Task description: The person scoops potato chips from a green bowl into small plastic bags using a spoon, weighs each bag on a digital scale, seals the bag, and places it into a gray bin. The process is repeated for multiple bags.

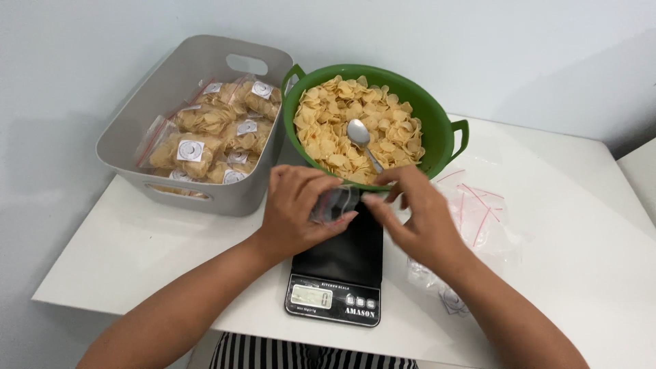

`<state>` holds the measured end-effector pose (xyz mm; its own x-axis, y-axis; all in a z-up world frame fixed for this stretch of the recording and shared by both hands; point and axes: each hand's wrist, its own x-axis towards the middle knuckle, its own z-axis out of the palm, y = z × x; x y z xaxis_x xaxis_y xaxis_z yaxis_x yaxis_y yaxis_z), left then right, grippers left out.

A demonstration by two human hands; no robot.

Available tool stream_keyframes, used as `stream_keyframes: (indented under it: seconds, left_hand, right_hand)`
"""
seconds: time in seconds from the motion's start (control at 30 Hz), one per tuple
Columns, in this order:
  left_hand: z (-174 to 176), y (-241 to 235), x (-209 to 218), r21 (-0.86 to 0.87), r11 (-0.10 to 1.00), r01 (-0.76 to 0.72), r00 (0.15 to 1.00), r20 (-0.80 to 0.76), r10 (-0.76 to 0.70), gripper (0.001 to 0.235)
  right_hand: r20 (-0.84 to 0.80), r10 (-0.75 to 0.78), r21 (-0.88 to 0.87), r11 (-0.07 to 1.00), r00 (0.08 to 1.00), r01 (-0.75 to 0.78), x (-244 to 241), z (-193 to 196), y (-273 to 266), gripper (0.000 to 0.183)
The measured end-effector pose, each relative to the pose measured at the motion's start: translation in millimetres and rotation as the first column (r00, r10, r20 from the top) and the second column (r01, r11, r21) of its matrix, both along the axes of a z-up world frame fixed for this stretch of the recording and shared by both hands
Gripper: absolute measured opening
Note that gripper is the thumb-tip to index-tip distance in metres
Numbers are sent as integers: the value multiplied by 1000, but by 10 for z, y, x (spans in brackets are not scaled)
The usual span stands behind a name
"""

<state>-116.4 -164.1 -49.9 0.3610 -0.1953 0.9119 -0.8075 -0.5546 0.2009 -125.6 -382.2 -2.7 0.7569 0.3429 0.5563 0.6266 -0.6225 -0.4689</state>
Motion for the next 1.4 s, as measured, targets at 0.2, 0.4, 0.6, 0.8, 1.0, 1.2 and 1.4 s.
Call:
stream_keyframes:
  seconds: [0.2,0.4,0.6,0.8,1.0,1.2,1.4]
  left_hand:
    - [438,139,328,150,987,-50,991,-114,67,52]
    - [1376,136,539,357,929,98,817,-561,130,65]
    - [1128,6,963,470,881,58,626,-704,335,61]
    - [837,-246,1221,586,807,74,731,-582,356,60]
    - [497,-367,1464,538,809,-236,886,-224,407,67]
    - [381,-382,1560,385,851,-358,931,82,355,65]
    - [380,-469,1445,400,852,-338,939,84,334,69]
  right_hand:
    - [-106,-344,-525,816,933,241,376,310,-52,31]
    - [-431,-404,-642,765,807,40,756,412,28,41]
    - [-392,-400,-342,899,828,272,804,693,-177,34]
    - [-317,-344,149,902,884,405,1060,414,-337,18]
    - [-181,-349,142,916,919,376,1196,198,-174,45]
    - [335,-427,177,904,840,389,1234,128,-245,30]
    - [131,-433,81,901,892,426,1190,121,-166,28]
